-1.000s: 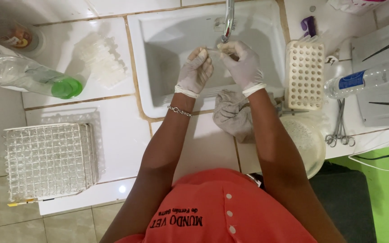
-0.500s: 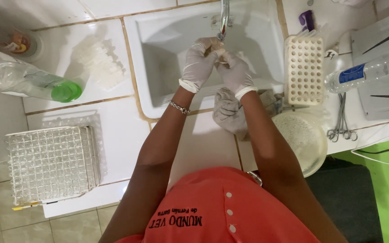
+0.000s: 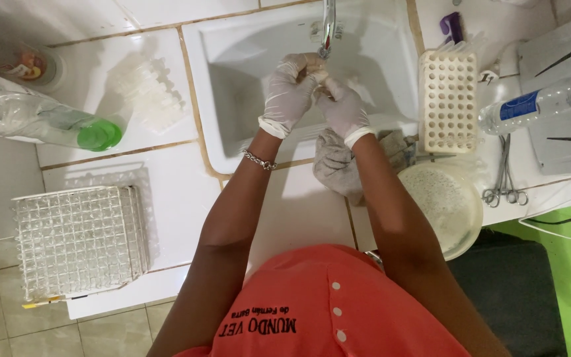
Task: The person repeatedly washes small test tubes under running water in a sink, then places them into a test tube rack. The process is repeated for multiple tubes throughout the clip.
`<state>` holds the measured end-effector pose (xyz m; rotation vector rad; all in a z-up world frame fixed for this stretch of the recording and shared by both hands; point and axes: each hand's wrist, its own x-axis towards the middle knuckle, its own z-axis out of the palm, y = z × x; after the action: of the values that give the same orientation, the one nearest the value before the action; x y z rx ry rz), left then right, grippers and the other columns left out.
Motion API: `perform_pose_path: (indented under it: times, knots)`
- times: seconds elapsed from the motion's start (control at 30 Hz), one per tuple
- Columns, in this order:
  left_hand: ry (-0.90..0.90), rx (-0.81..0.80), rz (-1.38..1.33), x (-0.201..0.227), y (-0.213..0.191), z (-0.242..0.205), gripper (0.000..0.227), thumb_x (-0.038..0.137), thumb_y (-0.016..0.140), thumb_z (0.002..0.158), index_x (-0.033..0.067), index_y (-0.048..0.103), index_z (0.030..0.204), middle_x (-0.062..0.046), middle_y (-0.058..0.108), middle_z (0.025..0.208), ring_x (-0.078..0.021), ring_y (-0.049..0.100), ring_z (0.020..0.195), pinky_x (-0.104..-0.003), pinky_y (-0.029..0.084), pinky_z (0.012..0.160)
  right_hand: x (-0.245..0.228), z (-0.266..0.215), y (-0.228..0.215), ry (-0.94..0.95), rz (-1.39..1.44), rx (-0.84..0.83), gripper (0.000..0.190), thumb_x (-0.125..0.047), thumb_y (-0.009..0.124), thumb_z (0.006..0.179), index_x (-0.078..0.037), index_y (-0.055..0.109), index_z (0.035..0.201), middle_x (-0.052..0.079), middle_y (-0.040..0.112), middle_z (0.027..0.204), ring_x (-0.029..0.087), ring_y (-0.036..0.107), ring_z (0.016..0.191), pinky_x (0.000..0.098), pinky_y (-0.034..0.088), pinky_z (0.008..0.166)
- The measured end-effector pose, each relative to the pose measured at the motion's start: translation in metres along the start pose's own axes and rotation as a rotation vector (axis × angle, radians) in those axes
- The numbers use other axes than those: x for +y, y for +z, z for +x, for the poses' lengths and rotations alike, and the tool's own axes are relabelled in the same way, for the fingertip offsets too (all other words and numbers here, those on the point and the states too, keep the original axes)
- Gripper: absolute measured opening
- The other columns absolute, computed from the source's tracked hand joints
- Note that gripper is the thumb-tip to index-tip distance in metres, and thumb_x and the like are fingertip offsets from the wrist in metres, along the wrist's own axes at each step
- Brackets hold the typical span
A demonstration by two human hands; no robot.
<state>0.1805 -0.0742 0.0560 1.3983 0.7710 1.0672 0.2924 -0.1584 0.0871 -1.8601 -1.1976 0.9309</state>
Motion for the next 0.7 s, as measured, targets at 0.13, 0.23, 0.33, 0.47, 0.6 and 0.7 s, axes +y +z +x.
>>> perform_pose_path:
  times: [0.13, 0.23, 0.33, 0.47, 0.6, 0.7]
  knots:
    - [0.083, -0.019, 0.059, 0.008, -0.005, -0.004, 0.03, -0.01, 0.073, 0.084, 0.0081, 0.072, 0.108, -0.008, 0.071, 0.108, -0.0166, 0.071, 0.098, -0.025, 0.063, 0.089, -0.008, -0.001, 0.0, 0.106, 0.004, -0.008, 0.019, -0.02, 0.054, 0.095, -0.022, 0.07, 0.104, -0.003, 0.07, 0.098, 0.014, 0.059, 0.094, 0.0244, 0.044, 0.088]
    - [0.145, -0.013, 0.09, 0.026, -0.009, -0.014, 0.03, -0.01, 0.07, 0.086, 0.0115, 0.072, 0.107, -0.005, 0.07, 0.109, -0.0161, 0.069, 0.098, -0.025, 0.062, 0.085, -0.018, -0.004, 0.002, 0.178, 0.027, 0.003, 0.019, -0.018, 0.052, 0.096, -0.023, 0.069, 0.089, -0.005, 0.069, 0.089, 0.011, 0.057, 0.085, 0.0227, 0.043, 0.079]
    - [0.124, 0.019, 0.125, 0.043, -0.01, -0.02, 0.03, -0.005, 0.065, 0.087, 0.0164, 0.071, 0.107, -0.002, 0.069, 0.108, -0.0152, 0.067, 0.097, -0.027, 0.062, 0.081, -0.034, 0.0, -0.001, 0.366, 0.186, 0.033, 0.018, -0.026, 0.055, 0.097, -0.021, 0.069, 0.107, -0.006, 0.071, 0.095, 0.008, 0.058, 0.075, 0.0194, 0.051, 0.067]
    - [0.083, 0.069, -0.021, 0.045, -0.019, -0.025, 0.028, -0.005, 0.065, 0.091, 0.013, 0.069, 0.112, -0.003, 0.073, 0.109, -0.0156, 0.069, 0.1, -0.027, 0.058, 0.091, -0.041, 0.004, -0.004, 0.585, 0.818, -0.01, 0.018, -0.03, 0.062, 0.102, -0.014, 0.07, 0.099, 0.006, 0.077, 0.092, 0.016, 0.066, 0.073, 0.0239, 0.04, 0.053]
    - [0.079, 0.134, -0.233, 0.023, -0.029, -0.03, 0.023, -0.002, 0.07, 0.093, 0.0134, 0.069, 0.11, 0.0, 0.069, 0.103, -0.0103, 0.062, 0.095, -0.024, 0.053, 0.091, -0.021, 0.005, -0.011, 0.405, 0.991, -0.175, 0.035, -0.033, 0.067, 0.096, -0.008, 0.071, 0.119, 0.003, 0.071, 0.097, 0.013, 0.066, 0.082, 0.0196, 0.046, 0.061]
    - [-0.133, 0.208, -0.285, 0.008, -0.035, -0.035, 0.022, 0.002, 0.071, 0.092, 0.0149, 0.071, 0.109, 0.003, 0.07, 0.093, -0.0089, 0.068, 0.086, -0.026, 0.057, 0.075, -0.03, 0.003, -0.011, 0.261, 0.996, -0.135, 0.025, -0.022, 0.076, 0.093, -0.01, 0.077, 0.115, -0.005, 0.07, 0.083, 0.005, 0.06, 0.069, 0.0161, 0.044, 0.053]
